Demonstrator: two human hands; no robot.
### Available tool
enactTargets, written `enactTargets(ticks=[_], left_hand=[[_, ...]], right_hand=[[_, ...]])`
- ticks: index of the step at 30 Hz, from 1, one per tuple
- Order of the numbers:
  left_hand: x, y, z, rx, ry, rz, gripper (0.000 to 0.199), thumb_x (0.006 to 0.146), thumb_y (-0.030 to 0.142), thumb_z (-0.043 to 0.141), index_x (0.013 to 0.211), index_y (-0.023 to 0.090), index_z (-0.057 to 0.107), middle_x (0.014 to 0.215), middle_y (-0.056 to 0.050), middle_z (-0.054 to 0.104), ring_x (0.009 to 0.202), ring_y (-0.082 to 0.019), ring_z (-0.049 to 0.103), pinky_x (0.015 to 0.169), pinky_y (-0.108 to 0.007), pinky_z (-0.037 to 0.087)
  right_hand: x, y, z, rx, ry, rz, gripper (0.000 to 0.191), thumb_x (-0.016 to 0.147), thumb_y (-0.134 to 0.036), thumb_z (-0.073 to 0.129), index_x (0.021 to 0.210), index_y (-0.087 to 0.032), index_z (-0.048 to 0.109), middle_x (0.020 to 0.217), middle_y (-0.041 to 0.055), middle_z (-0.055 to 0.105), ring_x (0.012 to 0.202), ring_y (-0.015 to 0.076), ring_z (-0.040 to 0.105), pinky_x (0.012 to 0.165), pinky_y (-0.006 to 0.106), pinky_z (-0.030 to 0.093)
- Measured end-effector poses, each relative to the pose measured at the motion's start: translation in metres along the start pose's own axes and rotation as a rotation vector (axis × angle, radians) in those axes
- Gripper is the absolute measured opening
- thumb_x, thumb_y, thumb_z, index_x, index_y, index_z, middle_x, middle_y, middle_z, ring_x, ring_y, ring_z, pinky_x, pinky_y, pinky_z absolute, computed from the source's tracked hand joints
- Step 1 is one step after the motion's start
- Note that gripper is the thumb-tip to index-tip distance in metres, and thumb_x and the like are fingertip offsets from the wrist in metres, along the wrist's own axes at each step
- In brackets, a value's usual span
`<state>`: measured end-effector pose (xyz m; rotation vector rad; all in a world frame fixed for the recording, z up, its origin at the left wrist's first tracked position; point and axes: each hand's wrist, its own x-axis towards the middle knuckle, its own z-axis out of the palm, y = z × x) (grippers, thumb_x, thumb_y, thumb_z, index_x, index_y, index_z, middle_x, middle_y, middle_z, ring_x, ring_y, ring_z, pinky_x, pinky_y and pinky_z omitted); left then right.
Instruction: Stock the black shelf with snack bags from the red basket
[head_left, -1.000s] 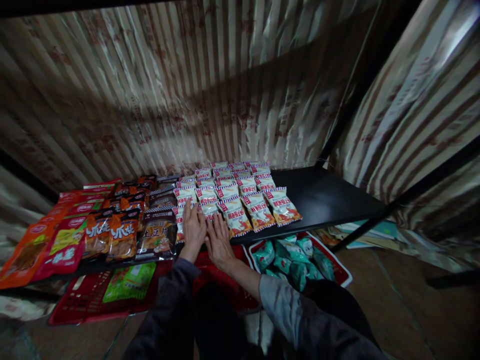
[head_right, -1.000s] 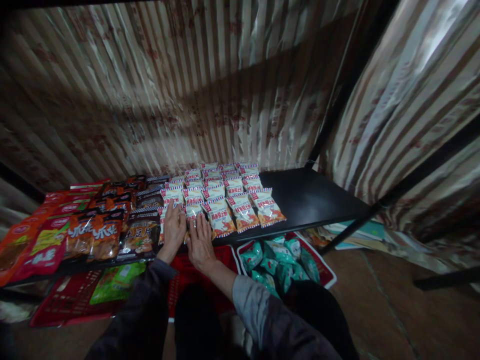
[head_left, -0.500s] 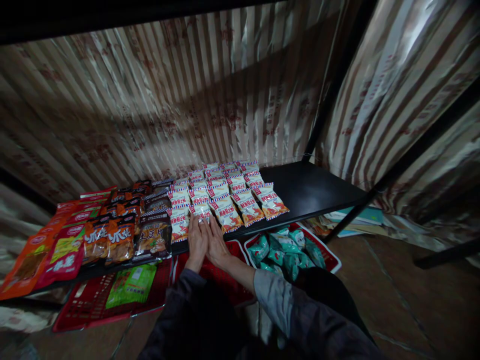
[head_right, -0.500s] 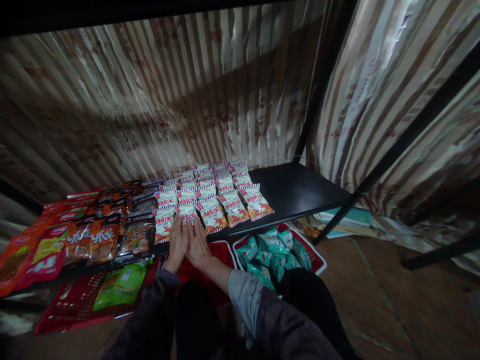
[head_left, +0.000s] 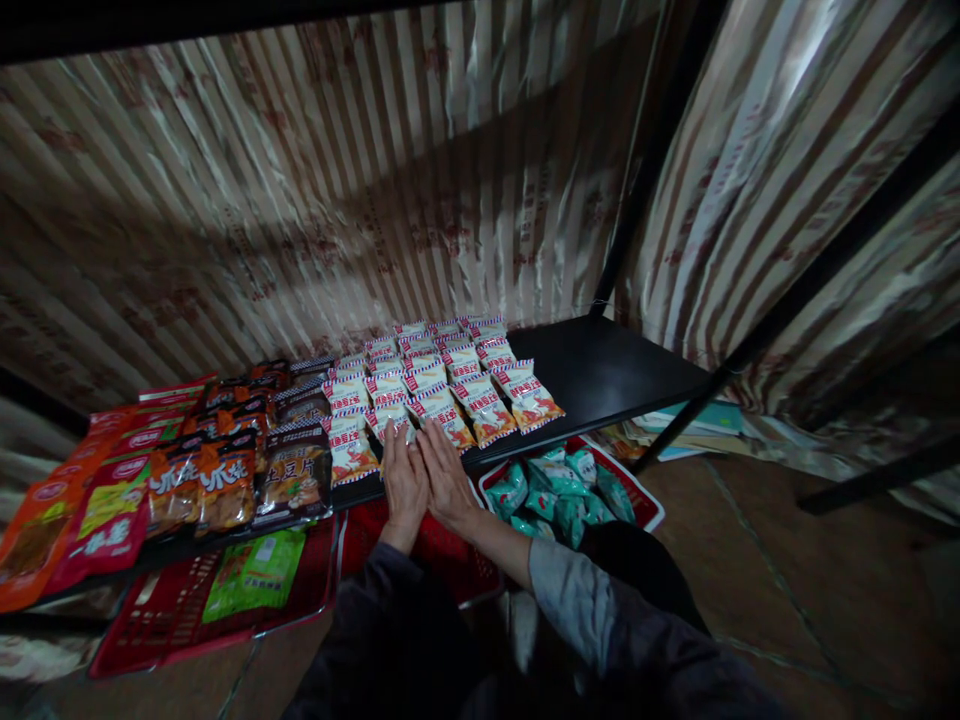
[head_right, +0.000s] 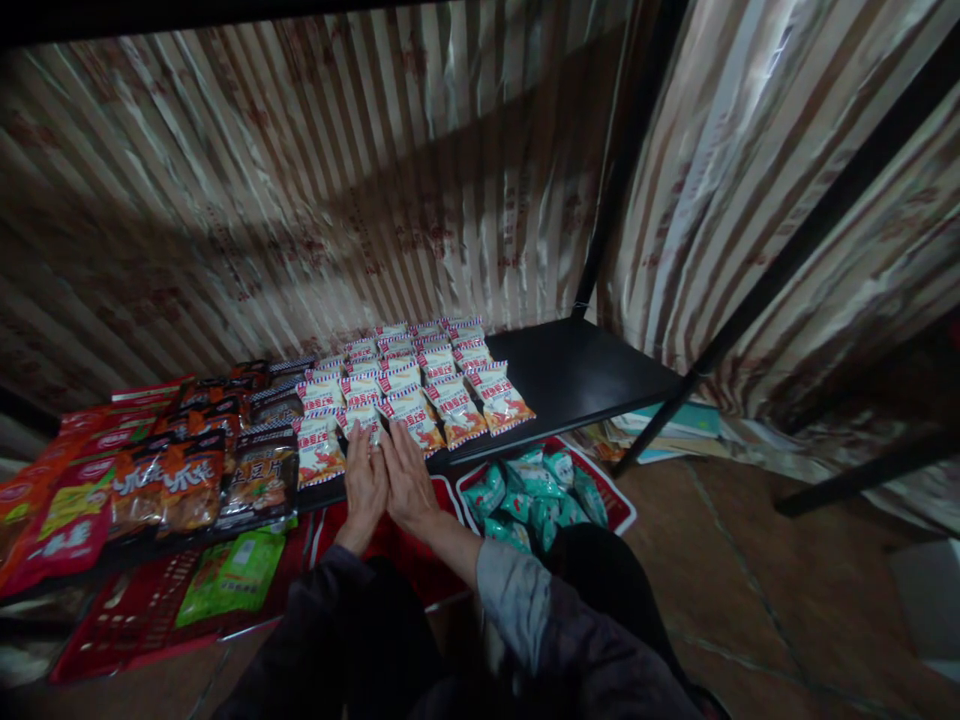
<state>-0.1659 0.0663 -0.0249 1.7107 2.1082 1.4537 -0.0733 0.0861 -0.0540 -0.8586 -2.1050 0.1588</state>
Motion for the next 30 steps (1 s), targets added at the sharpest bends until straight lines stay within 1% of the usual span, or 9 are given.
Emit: enactTargets(ticks=[3, 6, 9, 12, 15, 20, 26, 30], left_hand=[[-0.004, 0.013, 0.015, -0.049, -0.080, 0.015, 0.046, 0.090, 0.026, 0.027, 0.132, 0.014, 0.043, 0.149, -0.010, 0.031, 0.138, -0.016, 0.025, 0.115, -0.036, 0.023], [-0.003, 0.025, 0.029, -0.071, -0.095, 0.001, 0.050, 0.089, 0.026, 0.029, 0.135, 0.010, 0.038, 0.151, -0.013, 0.026, 0.140, -0.017, 0.020, 0.115, -0.036, 0.021], [0.001, 0.031, 0.039, -0.074, -0.095, -0.004, 0.052, 0.089, 0.026, 0.031, 0.137, 0.006, 0.035, 0.150, -0.016, 0.025, 0.140, -0.019, 0.020, 0.115, -0.038, 0.020], [0.004, 0.032, 0.047, -0.071, -0.096, -0.039, 0.052, 0.088, 0.025, 0.033, 0.136, 0.007, 0.036, 0.149, -0.016, 0.028, 0.139, -0.020, 0.022, 0.115, -0.040, 0.021], [0.005, 0.031, 0.052, -0.066, -0.087, -0.084, 0.051, 0.088, 0.026, 0.033, 0.136, 0.007, 0.036, 0.150, -0.017, 0.025, 0.140, -0.021, 0.021, 0.115, -0.040, 0.021], [0.005, 0.030, 0.057, -0.061, -0.063, -0.069, 0.049, 0.089, 0.028, 0.033, 0.135, 0.009, 0.037, 0.150, -0.017, 0.025, 0.140, -0.021, 0.020, 0.115, -0.041, 0.020], [0.003, 0.025, 0.062, -0.078, -0.027, -0.024, 0.048, 0.090, 0.027, 0.033, 0.134, 0.008, 0.038, 0.151, -0.017, 0.022, 0.140, -0.022, 0.020, 0.115, -0.042, 0.019], [0.002, 0.021, 0.063, -0.081, -0.024, 0.000, 0.050, 0.091, 0.028, 0.031, 0.137, 0.008, 0.035, 0.151, -0.018, 0.020, 0.140, -0.023, 0.019, 0.115, -0.044, 0.019]], right_hand=[[0.000, 0.018, -0.014, -0.068, 0.025, 0.127, 0.055, 0.095, -0.027, 0.027, 0.148, -0.020, 0.011, 0.155, 0.0099, 0.009, 0.142, 0.0246, 0.008, 0.111, 0.051, 0.024], [-0.001, 0.037, -0.019, -0.082, 0.017, 0.218, 0.055, 0.096, -0.030, 0.027, 0.147, -0.020, 0.013, 0.155, 0.0101, 0.009, 0.142, 0.0247, 0.008, 0.110, 0.050, 0.025], [-0.001, 0.050, -0.017, -0.057, -0.023, 0.240, 0.054, 0.096, -0.031, 0.028, 0.147, -0.019, 0.014, 0.154, 0.0121, 0.016, 0.142, 0.0239, 0.013, 0.109, 0.049, 0.028], [-0.002, 0.058, -0.013, -0.017, -0.049, 0.220, 0.055, 0.096, -0.032, 0.029, 0.147, -0.018, 0.015, 0.152, 0.0133, 0.023, 0.140, 0.0222, 0.020, 0.108, 0.047, 0.030], [-0.002, 0.061, -0.012, 0.008, -0.043, 0.201, 0.055, 0.096, -0.031, 0.028, 0.147, -0.019, 0.014, 0.151, 0.0123, 0.026, 0.140, 0.0208, 0.022, 0.109, 0.046, 0.031], [-0.001, 0.064, -0.017, 0.041, -0.049, 0.180, 0.055, 0.096, -0.029, 0.028, 0.147, -0.019, 0.012, 0.151, 0.0105, 0.025, 0.140, 0.0196, 0.022, 0.110, 0.044, 0.030], [0.001, 0.062, -0.019, 0.064, -0.070, 0.161, 0.054, 0.096, -0.029, 0.030, 0.147, -0.019, 0.016, 0.154, 0.0097, 0.018, 0.142, 0.0206, 0.014, 0.112, 0.046, 0.028], [0.000, 0.058, -0.023, 0.018, -0.045, 0.140, 0.053, 0.096, -0.028, 0.030, 0.146, -0.017, 0.017, 0.154, 0.0097, 0.016, 0.143, 0.0213, 0.006, 0.112, 0.047, 0.025]])
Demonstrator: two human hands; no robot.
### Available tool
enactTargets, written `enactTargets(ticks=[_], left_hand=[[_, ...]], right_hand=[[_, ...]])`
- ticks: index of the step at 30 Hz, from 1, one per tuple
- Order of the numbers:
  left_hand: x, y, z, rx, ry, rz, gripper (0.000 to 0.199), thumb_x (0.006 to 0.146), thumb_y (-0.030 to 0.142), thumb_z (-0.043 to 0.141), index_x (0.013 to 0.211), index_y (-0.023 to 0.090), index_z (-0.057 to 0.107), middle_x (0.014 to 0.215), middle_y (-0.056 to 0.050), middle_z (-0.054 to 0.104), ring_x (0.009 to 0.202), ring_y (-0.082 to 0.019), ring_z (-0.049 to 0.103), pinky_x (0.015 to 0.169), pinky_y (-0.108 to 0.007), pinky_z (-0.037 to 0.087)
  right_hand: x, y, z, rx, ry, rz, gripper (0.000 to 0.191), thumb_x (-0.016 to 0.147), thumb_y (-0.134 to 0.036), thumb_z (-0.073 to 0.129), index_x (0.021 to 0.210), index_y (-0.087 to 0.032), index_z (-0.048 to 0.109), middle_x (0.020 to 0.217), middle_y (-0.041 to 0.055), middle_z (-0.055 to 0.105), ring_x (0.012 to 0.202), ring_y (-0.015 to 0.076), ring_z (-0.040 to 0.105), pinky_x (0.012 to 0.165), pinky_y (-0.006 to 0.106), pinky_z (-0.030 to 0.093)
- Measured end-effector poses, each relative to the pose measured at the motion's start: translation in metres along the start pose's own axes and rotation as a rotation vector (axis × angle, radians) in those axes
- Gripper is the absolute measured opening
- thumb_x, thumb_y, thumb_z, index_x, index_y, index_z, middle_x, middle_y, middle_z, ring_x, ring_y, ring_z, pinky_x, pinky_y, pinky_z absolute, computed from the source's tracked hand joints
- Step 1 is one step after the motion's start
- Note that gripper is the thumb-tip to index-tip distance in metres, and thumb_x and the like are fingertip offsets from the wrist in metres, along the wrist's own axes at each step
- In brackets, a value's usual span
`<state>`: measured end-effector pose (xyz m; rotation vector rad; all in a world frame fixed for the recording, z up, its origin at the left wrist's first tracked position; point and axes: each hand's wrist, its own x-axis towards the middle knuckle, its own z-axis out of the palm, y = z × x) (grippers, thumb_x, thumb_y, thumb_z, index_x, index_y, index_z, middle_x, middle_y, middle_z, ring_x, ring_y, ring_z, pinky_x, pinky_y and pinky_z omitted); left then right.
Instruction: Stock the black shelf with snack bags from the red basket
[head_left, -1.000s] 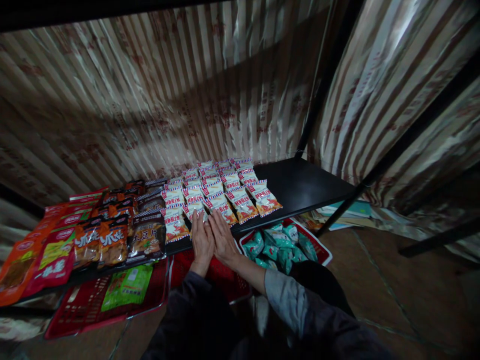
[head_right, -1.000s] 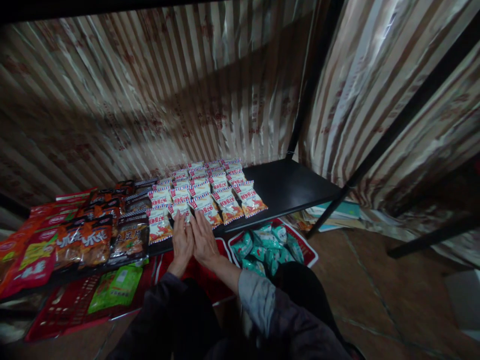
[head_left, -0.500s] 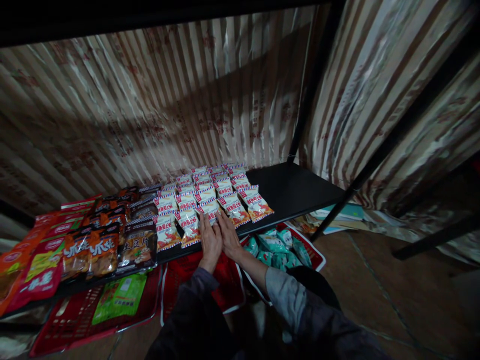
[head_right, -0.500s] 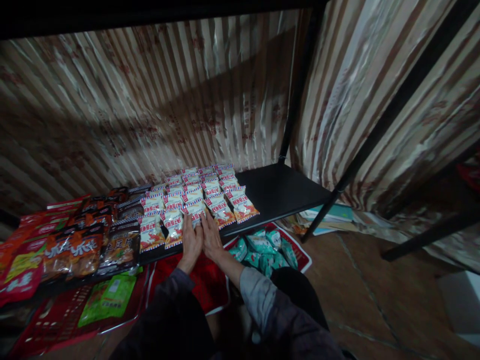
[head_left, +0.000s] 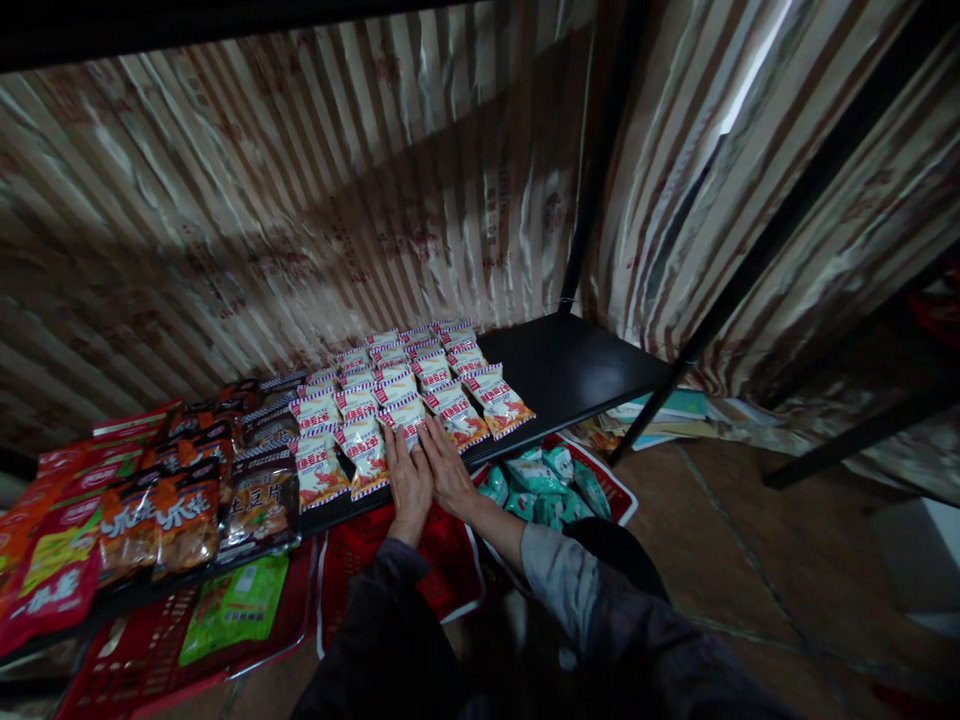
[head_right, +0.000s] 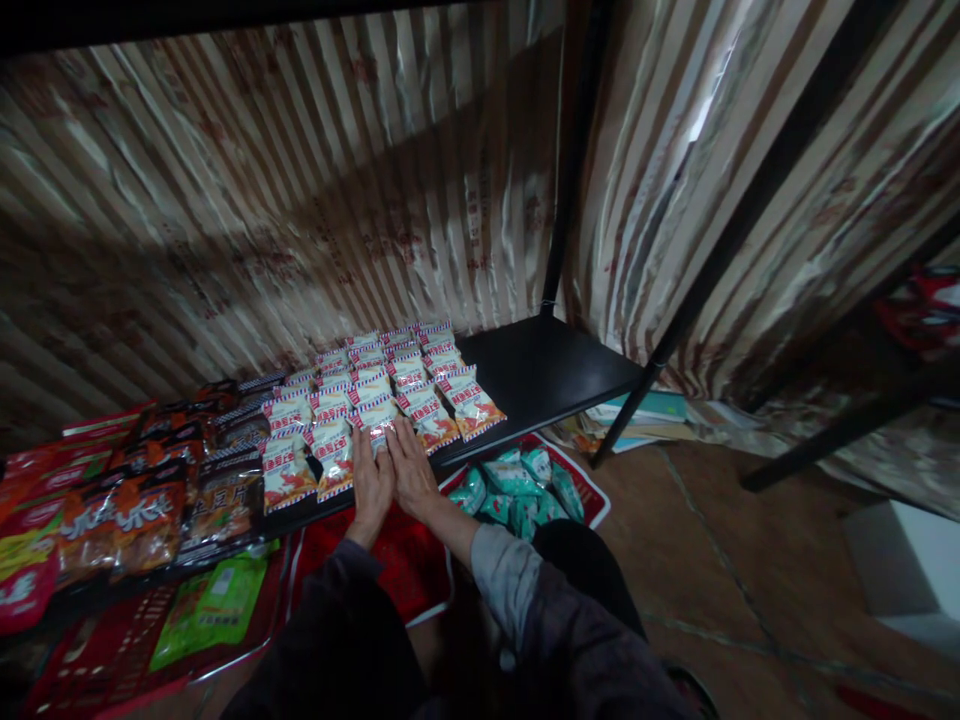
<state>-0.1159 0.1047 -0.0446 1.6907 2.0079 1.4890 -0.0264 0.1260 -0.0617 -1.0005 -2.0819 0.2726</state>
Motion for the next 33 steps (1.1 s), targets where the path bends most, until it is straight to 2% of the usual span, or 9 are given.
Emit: enactTargets(ticks=[4, 8, 12, 15, 17, 21, 25, 29, 33], left_hand=[[-0.007, 0.002, -0.004, 0.017, 0.021, 0.072, 0.053, 0.092, 0.029, 0.032, 0.141, 0.012, 0.028, 0.153, -0.016, 0.016, 0.141, -0.024, 0.014, 0.114, -0.046, 0.018], [-0.022, 0.014, -0.001, 0.091, 0.019, 0.218, 0.050, 0.092, 0.026, 0.032, 0.141, 0.012, 0.030, 0.154, -0.016, 0.013, 0.142, -0.025, 0.006, 0.114, -0.050, 0.017], [-0.035, 0.029, 0.020, 0.117, -0.109, 0.353, 0.047, 0.091, 0.022, 0.032, 0.137, 0.013, 0.035, 0.153, -0.015, 0.016, 0.142, -0.024, 0.007, 0.113, -0.049, 0.021], [-0.035, 0.038, 0.040, 0.135, -0.166, 0.353, 0.047, 0.090, 0.020, 0.033, 0.136, 0.012, 0.035, 0.152, -0.017, 0.017, 0.142, -0.025, 0.009, 0.112, -0.051, 0.022], [-0.031, 0.044, 0.052, 0.153, -0.173, 0.336, 0.047, 0.090, 0.019, 0.033, 0.135, 0.010, 0.036, 0.152, -0.018, 0.018, 0.142, -0.026, 0.008, 0.112, -0.052, 0.022], [-0.025, 0.051, 0.068, 0.193, -0.166, 0.329, 0.048, 0.088, 0.017, 0.034, 0.135, 0.006, 0.035, 0.151, -0.021, 0.017, 0.142, -0.027, 0.004, 0.112, -0.052, 0.022], [-0.024, 0.048, 0.076, 0.215, -0.156, 0.336, 0.046, 0.088, 0.017, 0.035, 0.132, 0.007, 0.038, 0.150, -0.021, 0.021, 0.142, -0.029, 0.003, 0.111, -0.054, 0.023], [-0.023, 0.044, 0.076, 0.229, -0.162, 0.387, 0.044, 0.088, 0.016, 0.033, 0.131, 0.007, 0.039, 0.148, -0.022, 0.024, 0.142, -0.028, 0.002, 0.110, -0.055, 0.025], [-0.022, 0.047, 0.071, 0.216, -0.150, 0.424, 0.044, 0.088, 0.015, 0.034, 0.131, 0.008, 0.039, 0.149, -0.021, 0.022, 0.142, -0.029, 0.000, 0.111, -0.055, 0.024]], right_hand=[[-0.005, 0.002, -0.017, -0.116, 0.044, -0.018, 0.052, 0.095, -0.027, 0.029, 0.146, -0.014, 0.020, 0.154, 0.0125, 0.013, 0.143, 0.0235, 0.004, 0.113, 0.048, 0.022], [-0.009, 0.021, -0.042, -0.246, 0.102, 0.039, 0.052, 0.094, -0.024, 0.030, 0.144, -0.014, 0.024, 0.154, 0.0129, 0.013, 0.143, 0.0252, 0.003, 0.112, 0.050, 0.020], [-0.006, 0.052, -0.064, -0.359, 0.183, 0.171, 0.052, 0.093, -0.024, 0.031, 0.143, -0.013, 0.026, 0.155, 0.0141, 0.009, 0.142, 0.0275, 0.003, 0.110, 0.051, 0.020], [-0.002, 0.073, -0.077, -0.403, 0.216, 0.301, 0.052, 0.093, -0.026, 0.032, 0.143, -0.015, 0.028, 0.154, 0.0148, 0.010, 0.142, 0.0297, 0.006, 0.108, 0.051, 0.022], [0.000, 0.083, -0.083, -0.412, 0.208, 0.337, 0.051, 0.092, -0.027, 0.033, 0.143, -0.017, 0.029, 0.154, 0.0142, 0.012, 0.141, 0.0301, 0.007, 0.106, 0.051, 0.024], [0.000, 0.094, -0.089, -0.422, 0.150, 0.336, 0.050, 0.092, -0.027, 0.033, 0.141, -0.016, 0.032, 0.153, 0.0155, 0.017, 0.141, 0.0294, 0.011, 0.105, 0.049, 0.026], [-0.001, 0.098, -0.088, -0.406, 0.109, 0.340, 0.050, 0.092, -0.028, 0.033, 0.141, -0.014, 0.033, 0.151, 0.0173, 0.020, 0.140, 0.0292, 0.015, 0.106, 0.047, 0.027], [-0.001, 0.099, -0.086, -0.377, 0.111, 0.335, 0.050, 0.093, -0.026, 0.033, 0.141, -0.013, 0.032, 0.150, 0.0180, 0.023, 0.140, 0.0288, 0.016, 0.107, 0.048, 0.025], [-0.002, 0.097, -0.089, -0.356, 0.149, 0.283, 0.051, 0.092, -0.024, 0.034, 0.142, -0.014, 0.031, 0.152, 0.0160, 0.019, 0.142, 0.0280, 0.009, 0.108, 0.051, 0.022]])
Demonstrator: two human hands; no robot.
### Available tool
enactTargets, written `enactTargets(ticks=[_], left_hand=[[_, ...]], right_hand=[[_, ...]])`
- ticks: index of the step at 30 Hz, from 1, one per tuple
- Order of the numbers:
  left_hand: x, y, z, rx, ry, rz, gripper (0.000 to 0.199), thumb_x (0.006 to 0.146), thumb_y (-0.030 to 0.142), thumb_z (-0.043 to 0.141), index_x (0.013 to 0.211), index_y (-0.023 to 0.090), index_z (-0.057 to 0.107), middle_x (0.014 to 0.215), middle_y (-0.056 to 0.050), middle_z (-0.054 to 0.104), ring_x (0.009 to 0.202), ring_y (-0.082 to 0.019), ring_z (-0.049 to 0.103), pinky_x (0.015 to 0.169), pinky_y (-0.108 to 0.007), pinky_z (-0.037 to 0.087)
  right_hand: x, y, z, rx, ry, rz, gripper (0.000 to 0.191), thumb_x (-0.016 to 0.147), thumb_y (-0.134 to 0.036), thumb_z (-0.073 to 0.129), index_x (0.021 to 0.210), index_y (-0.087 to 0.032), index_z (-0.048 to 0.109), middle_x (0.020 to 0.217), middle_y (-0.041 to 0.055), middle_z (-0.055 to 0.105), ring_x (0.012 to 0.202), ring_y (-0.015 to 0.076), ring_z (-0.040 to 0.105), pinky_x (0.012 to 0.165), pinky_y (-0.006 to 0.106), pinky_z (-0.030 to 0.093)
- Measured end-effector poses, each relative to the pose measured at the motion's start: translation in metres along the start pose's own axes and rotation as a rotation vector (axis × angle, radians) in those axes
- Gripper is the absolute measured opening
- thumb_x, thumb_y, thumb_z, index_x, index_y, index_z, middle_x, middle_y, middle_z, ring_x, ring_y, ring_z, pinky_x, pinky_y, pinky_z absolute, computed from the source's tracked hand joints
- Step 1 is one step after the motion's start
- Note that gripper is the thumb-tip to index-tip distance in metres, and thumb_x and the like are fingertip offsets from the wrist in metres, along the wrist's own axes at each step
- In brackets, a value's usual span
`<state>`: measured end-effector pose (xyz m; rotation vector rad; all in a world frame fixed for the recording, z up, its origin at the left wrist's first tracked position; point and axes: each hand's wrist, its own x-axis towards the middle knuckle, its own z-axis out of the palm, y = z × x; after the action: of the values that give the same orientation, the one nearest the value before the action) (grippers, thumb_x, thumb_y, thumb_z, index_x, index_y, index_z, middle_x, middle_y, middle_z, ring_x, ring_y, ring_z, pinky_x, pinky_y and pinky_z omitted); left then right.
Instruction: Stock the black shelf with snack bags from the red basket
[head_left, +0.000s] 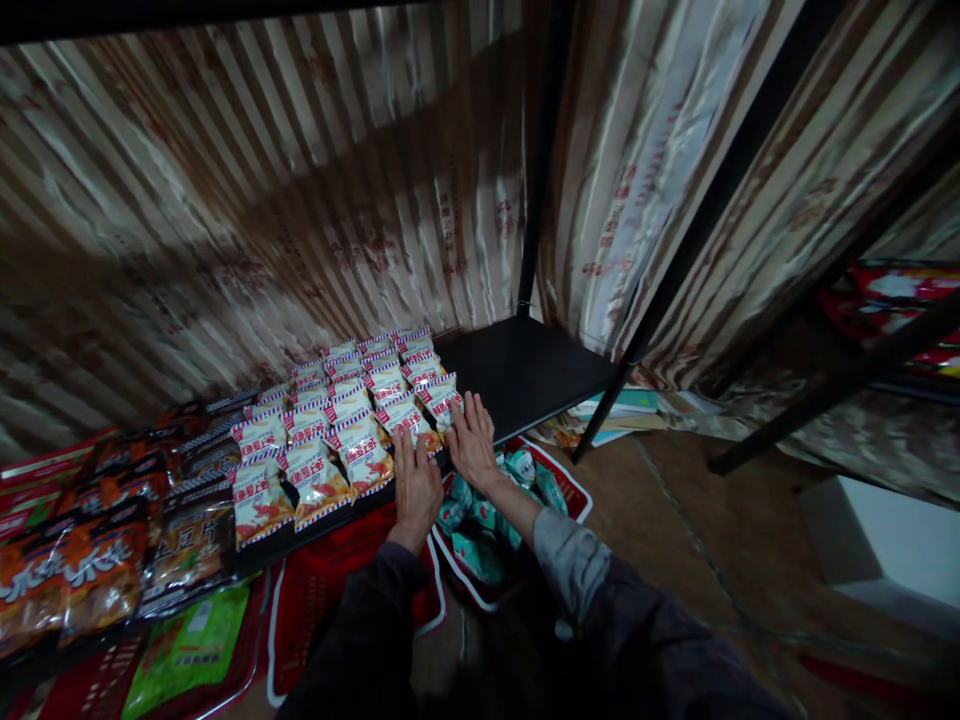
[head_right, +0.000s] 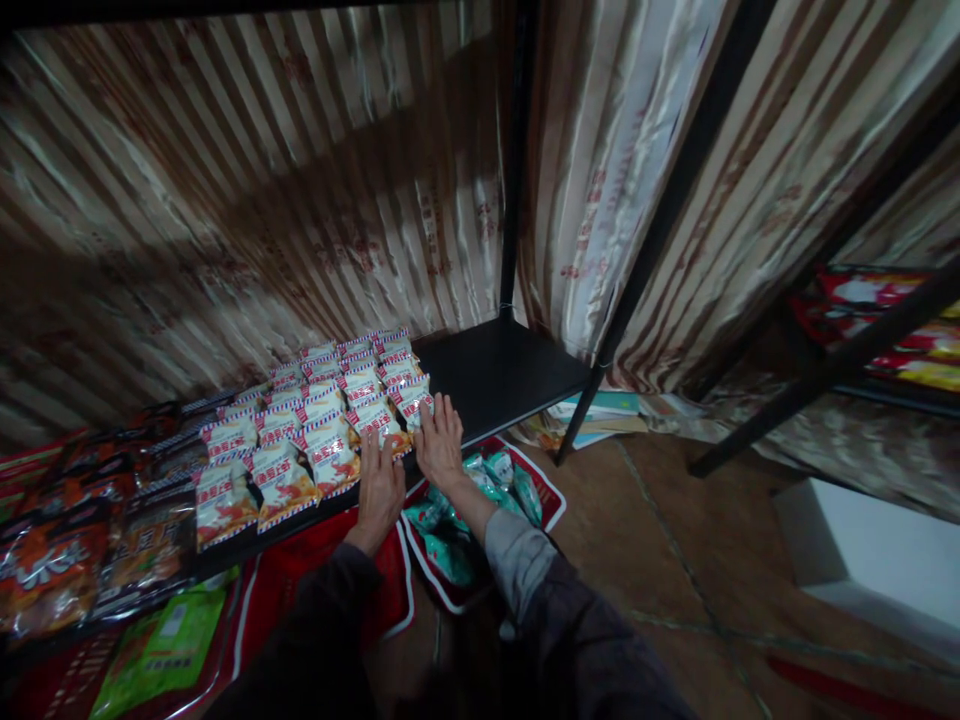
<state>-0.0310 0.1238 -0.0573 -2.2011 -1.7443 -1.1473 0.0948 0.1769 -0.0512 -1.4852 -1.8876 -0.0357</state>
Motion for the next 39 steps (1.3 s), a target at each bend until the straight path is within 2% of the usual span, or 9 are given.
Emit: enactTargets(ticks=[4, 8, 11, 14, 16, 22, 28, 31, 39], left_hand=[[-0.007, 0.007, -0.001, -0.053, 0.016, 0.045, 0.044, 0.088, 0.015, 0.034, 0.132, 0.011, 0.040, 0.150, -0.017, 0.025, 0.142, -0.027, 0.006, 0.111, -0.054, 0.025], [-0.032, 0.015, 0.004, -0.136, -0.049, 0.080, 0.043, 0.090, 0.015, 0.029, 0.130, 0.013, 0.045, 0.144, -0.014, 0.038, 0.139, -0.021, 0.022, 0.111, -0.045, 0.031], [-0.059, 0.021, 0.008, -0.149, -0.231, 0.007, 0.043, 0.089, 0.015, 0.029, 0.127, 0.010, 0.048, 0.135, -0.015, 0.049, 0.133, -0.019, 0.036, 0.109, -0.042, 0.034], [-0.088, 0.025, 0.012, -0.087, -0.503, -0.131, 0.043, 0.085, 0.008, 0.030, 0.121, 0.009, 0.053, 0.123, -0.016, 0.058, 0.123, -0.020, 0.048, 0.105, -0.040, 0.039], [-0.106, 0.029, 0.016, -0.051, -0.601, -0.194, 0.044, 0.082, 0.005, 0.033, 0.121, 0.007, 0.053, 0.120, -0.018, 0.059, 0.120, -0.021, 0.051, 0.103, -0.039, 0.041], [-0.151, 0.050, 0.036, -0.006, -0.709, -0.303, 0.047, 0.077, 0.011, 0.043, 0.122, 0.004, 0.052, 0.134, -0.022, 0.048, 0.133, -0.029, 0.035, 0.108, -0.046, 0.031], [-0.188, 0.056, 0.054, 0.055, -1.027, -0.346, 0.061, 0.076, 0.017, 0.046, 0.135, 0.007, 0.041, 0.145, -0.015, 0.038, 0.140, -0.028, 0.018, 0.112, -0.044, 0.023], [-0.198, 0.048, 0.058, 0.080, -1.075, -0.325, 0.065, 0.075, 0.012, 0.040, 0.140, 0.011, 0.034, 0.149, -0.009, 0.030, 0.142, -0.024, 0.010, 0.113, -0.044, 0.020], [-0.202, 0.041, 0.060, 0.076, -1.082, -0.290, 0.067, 0.076, 0.014, 0.036, 0.142, 0.011, 0.031, 0.151, -0.005, 0.028, 0.142, -0.023, 0.007, 0.109, -0.040, 0.028]], right_hand=[[-0.016, -0.006, -0.007, 0.050, 0.038, -0.097, 0.051, 0.092, -0.023, 0.034, 0.142, -0.013, 0.030, 0.154, 0.0146, 0.015, 0.142, 0.0266, 0.006, 0.109, 0.050, 0.023], [-0.056, -0.012, -0.008, 0.145, 0.025, -0.209, 0.050, 0.092, -0.019, 0.031, 0.141, -0.017, 0.032, 0.152, 0.0104, 0.023, 0.141, 0.0218, 0.013, 0.110, 0.047, 0.026], [-0.095, -0.009, -0.004, 0.164, -0.103, -0.177, 0.049, 0.091, -0.017, 0.032, 0.139, -0.017, 0.036, 0.149, 0.0103, 0.030, 0.140, 0.0194, 0.019, 0.110, 0.044, 0.029], [-0.128, -0.002, 0.000, 0.098, -0.337, -0.060, 0.048, 0.086, -0.011, 0.037, 0.134, -0.011, 0.044, 0.147, 0.0149, 0.034, 0.137, 0.0222, 0.027, 0.109, 0.043, 0.030], [-0.143, 0.003, 0.002, 0.047, -0.477, 0.023, 0.049, 0.081, -0.009, 0.042, 0.130, -0.008, 0.048, 0.145, 0.0182, 0.036, 0.135, 0.0247, 0.031, 0.109, 0.043, 0.029], [-0.155, 0.031, -0.006, -0.052, -0.646, 0.073, 0.049, 0.079, -0.012, 0.047, 0.128, -0.005, 0.051, 0.138, 0.0198, 0.045, 0.131, 0.0254, 0.038, 0.110, 0.043, 0.025], [-0.177, 0.084, -0.017, -0.100, -0.770, 0.084, 0.049, 0.078, -0.013, 0.051, 0.126, -0.007, 0.053, 0.133, 0.0187, 0.051, 0.127, 0.0275, 0.042, 0.108, 0.042, 0.028], [-0.188, 0.097, -0.014, -0.092, -0.829, 0.082, 0.057, 0.074, -0.009, 0.054, 0.131, -0.010, 0.049, 0.131, 0.0179, 0.053, 0.127, 0.0275, 0.043, 0.107, 0.038, 0.029], [-0.192, 0.094, 0.006, -0.066, -0.906, 0.060, 0.057, 0.074, -0.010, 0.053, 0.131, -0.014, 0.051, 0.132, 0.0176, 0.052, 0.130, 0.0259, 0.041, 0.105, 0.036, 0.033]])
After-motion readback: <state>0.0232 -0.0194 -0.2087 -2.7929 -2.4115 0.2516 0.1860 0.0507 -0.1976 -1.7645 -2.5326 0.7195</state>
